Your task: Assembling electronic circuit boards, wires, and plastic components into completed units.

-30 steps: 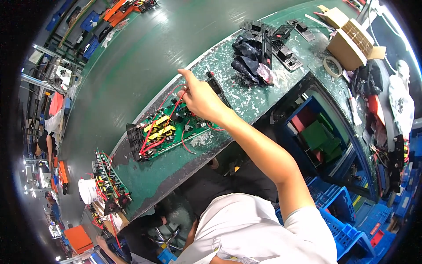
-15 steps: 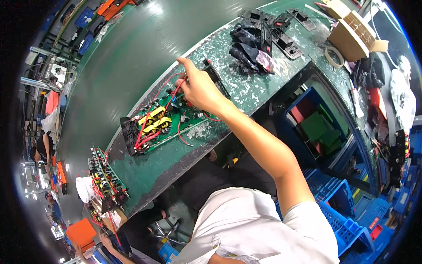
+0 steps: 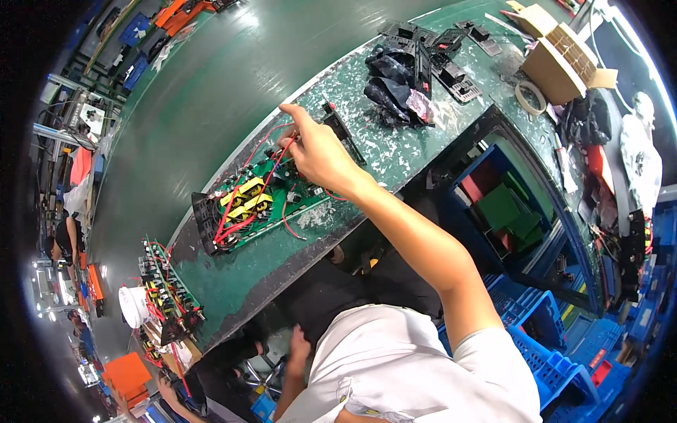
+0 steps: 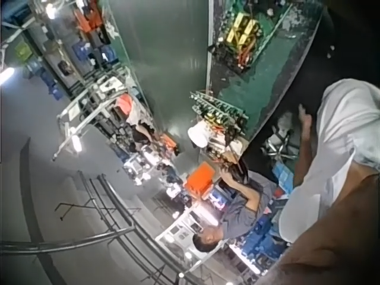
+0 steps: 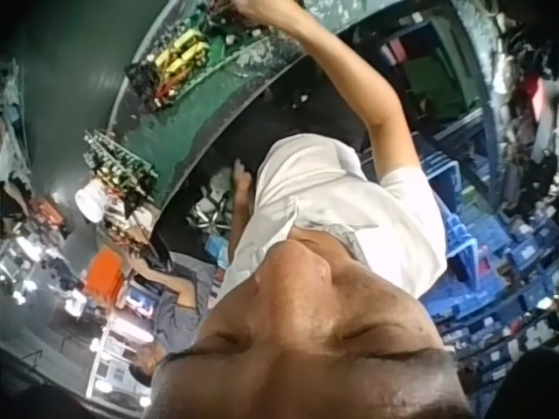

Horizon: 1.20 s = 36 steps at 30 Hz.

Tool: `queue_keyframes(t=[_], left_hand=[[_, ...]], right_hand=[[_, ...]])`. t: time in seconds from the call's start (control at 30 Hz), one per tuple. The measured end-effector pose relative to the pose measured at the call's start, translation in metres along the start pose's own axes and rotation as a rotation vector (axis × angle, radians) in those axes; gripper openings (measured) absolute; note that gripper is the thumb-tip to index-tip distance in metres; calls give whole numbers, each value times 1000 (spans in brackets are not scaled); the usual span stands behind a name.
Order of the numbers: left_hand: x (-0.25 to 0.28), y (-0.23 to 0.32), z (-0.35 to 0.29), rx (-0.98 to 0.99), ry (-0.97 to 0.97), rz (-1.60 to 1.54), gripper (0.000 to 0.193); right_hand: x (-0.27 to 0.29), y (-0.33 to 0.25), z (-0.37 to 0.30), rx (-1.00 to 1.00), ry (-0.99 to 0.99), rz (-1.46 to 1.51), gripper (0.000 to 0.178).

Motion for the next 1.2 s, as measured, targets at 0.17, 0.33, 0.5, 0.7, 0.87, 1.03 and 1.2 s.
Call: queue_keyframes(t=[0.17, 0.33, 0.5, 0.7, 0.87, 1.03, 1.2], left_hand=[[-7, 65, 48, 56, -1071, -1886, 51], [7, 79, 93, 228, -378, -678, 47], [12, 73, 57, 721, -352, -418, 40], [8, 65, 21, 630, -334, -633, 41], [17, 57, 7, 626, -351, -600, 41], [23, 56, -8, 628, -377, -572, 42], [33, 62, -12, 619, -414, -535, 42]], right_hand=[[1, 0, -3, 13, 21, 85, 51], [8, 15, -11, -40, 27, 92, 50], [17, 10, -20, -28, 30, 48, 55], [6, 14, -17, -21, 13, 70, 55], [9, 23, -17, -105, 22, 183, 51], [7, 23, -20, -98, 46, 240, 51], [8, 26, -25, -130, 62, 245, 52]])
Point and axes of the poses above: each hand's wrist, its own z-axis towards the middle knuckle, its own x-axis out of the back of the hand, y = z × x, the point moved 10 cm from there along z, towards the middle knuckle, and after that the axes turned 11 degrees about -y, right-handed, at the moved point
